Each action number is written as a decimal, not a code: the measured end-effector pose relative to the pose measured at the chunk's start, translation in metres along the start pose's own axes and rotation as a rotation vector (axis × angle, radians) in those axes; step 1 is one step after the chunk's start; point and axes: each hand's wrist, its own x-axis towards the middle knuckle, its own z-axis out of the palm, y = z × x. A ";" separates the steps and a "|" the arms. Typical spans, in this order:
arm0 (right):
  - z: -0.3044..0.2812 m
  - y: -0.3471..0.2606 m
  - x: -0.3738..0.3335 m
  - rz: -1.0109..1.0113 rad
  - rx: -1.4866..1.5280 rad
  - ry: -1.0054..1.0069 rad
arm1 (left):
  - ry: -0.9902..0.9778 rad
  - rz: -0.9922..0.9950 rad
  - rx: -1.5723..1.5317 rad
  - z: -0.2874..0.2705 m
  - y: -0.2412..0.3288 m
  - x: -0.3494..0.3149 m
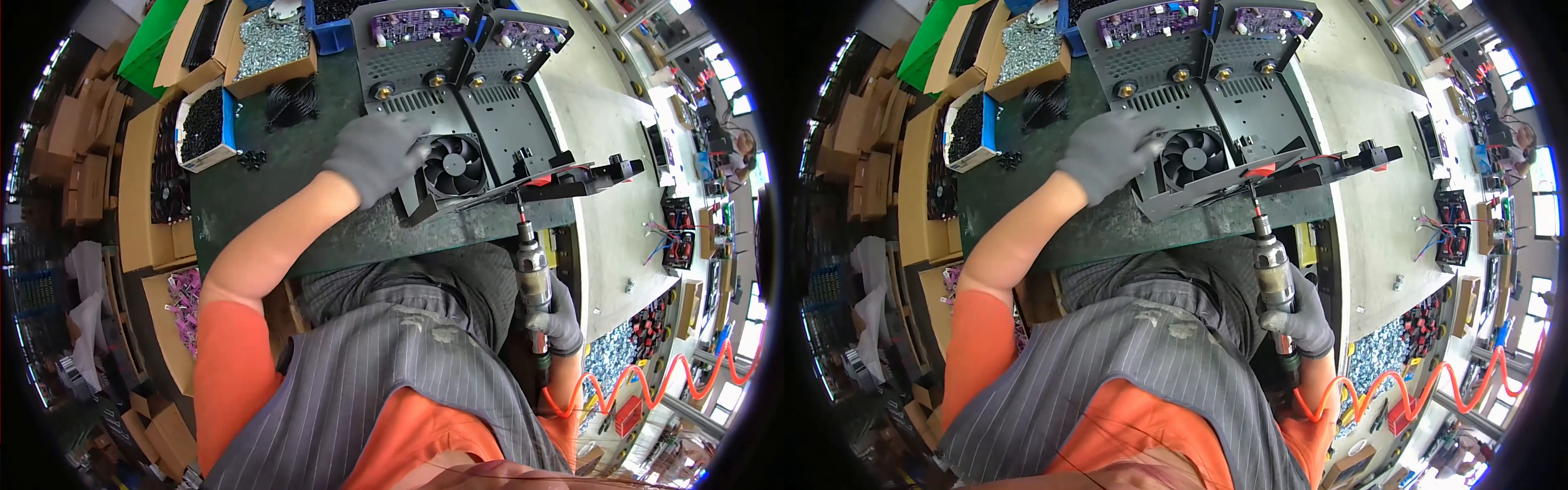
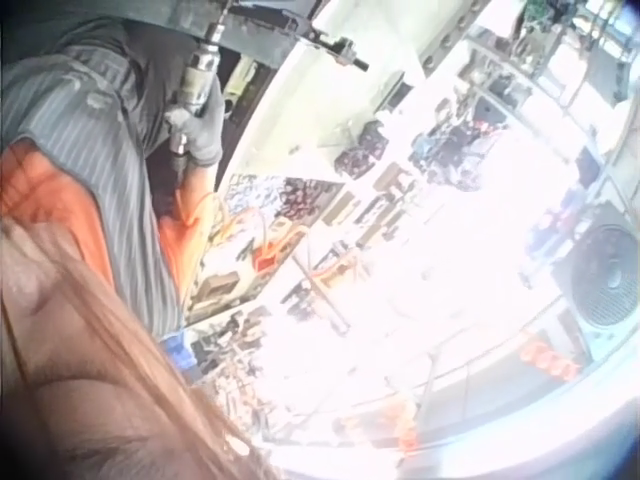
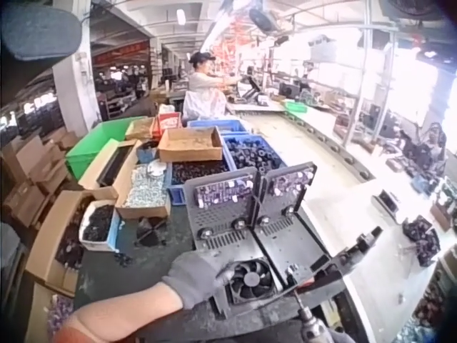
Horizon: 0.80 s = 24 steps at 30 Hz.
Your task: The person is using an air screwdriver to attach components and fasten screws to metal solar inverter housing panels.
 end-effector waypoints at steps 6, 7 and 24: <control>0.002 0.000 -0.001 0.019 0.013 -0.005 | -0.233 -0.027 0.323 0.022 0.002 0.040; 0.001 0.001 -0.001 0.023 -0.006 -0.004 | -0.236 -0.017 0.317 0.021 0.000 0.037; 0.001 -0.025 -0.008 0.216 0.012 0.029 | -0.601 -0.085 -0.966 0.005 0.012 0.020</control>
